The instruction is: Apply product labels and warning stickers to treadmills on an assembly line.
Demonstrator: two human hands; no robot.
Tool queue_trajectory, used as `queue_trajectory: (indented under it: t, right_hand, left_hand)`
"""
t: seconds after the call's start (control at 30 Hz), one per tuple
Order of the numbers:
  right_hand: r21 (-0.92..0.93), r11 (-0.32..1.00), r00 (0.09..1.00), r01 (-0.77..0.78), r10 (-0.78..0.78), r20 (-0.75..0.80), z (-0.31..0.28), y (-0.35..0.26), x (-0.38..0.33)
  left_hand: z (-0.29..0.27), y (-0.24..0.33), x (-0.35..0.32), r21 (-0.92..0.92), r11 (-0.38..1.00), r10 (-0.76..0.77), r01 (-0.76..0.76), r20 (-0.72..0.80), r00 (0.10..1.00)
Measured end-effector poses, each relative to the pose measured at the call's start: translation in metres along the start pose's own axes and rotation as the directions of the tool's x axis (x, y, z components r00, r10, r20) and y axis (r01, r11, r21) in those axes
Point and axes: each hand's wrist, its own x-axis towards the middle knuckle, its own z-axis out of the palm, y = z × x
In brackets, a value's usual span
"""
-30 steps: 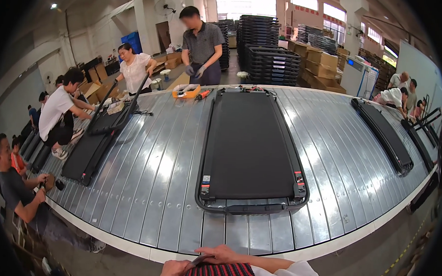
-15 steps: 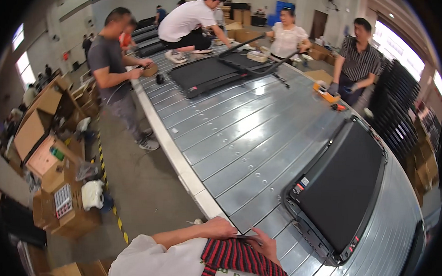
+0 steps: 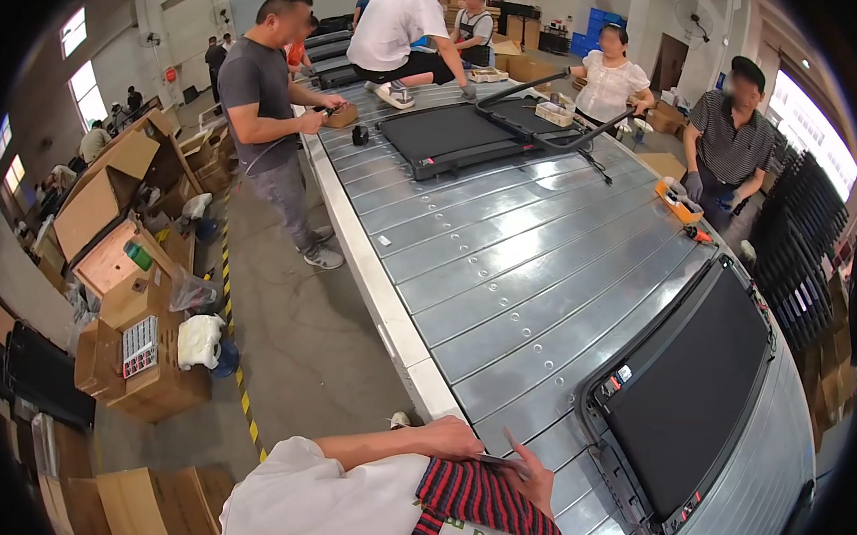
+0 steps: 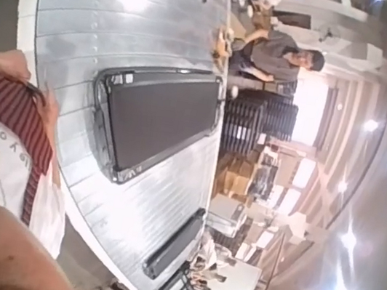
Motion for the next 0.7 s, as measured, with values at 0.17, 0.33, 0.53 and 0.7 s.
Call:
queue_trajectory:
  t: [0.17, 0.33, 0.53, 0.7]
  right_hand:
    - [0.055, 0.997, 0.999, -0.051, 0.051, -0.002, 0.003, 0.003, 0.002]
    - [0.053, 0.996, 0.998, -0.068, 0.068, 0.003, 0.004, 0.003, 0.004]
    - [0.084, 0.995, 0.999, -0.053, 0.053, -0.002, 0.01, 0.001, 0.007]
    - [0.048, 0.995, 0.996, -0.084, 0.084, -0.002, 0.011, -0.003, 0.011]
  left_hand:
    - [0.002, -0.007, 0.001, 0.007, 1.0, 0.007, -0.007, 0.001, 1.0]
    - [0.0, -0.009, 0.001, 0.012, 1.0, 0.016, -0.016, 0.008, 1.0]
    - [0.0, -0.013, -0.003, 0.008, 1.0, 0.0, 0.0, 0.003, 1.0]
    - [-0.008, -0.018, -0.006, -0.012, 1.0, 0.028, -0.028, -0.004, 1.0]
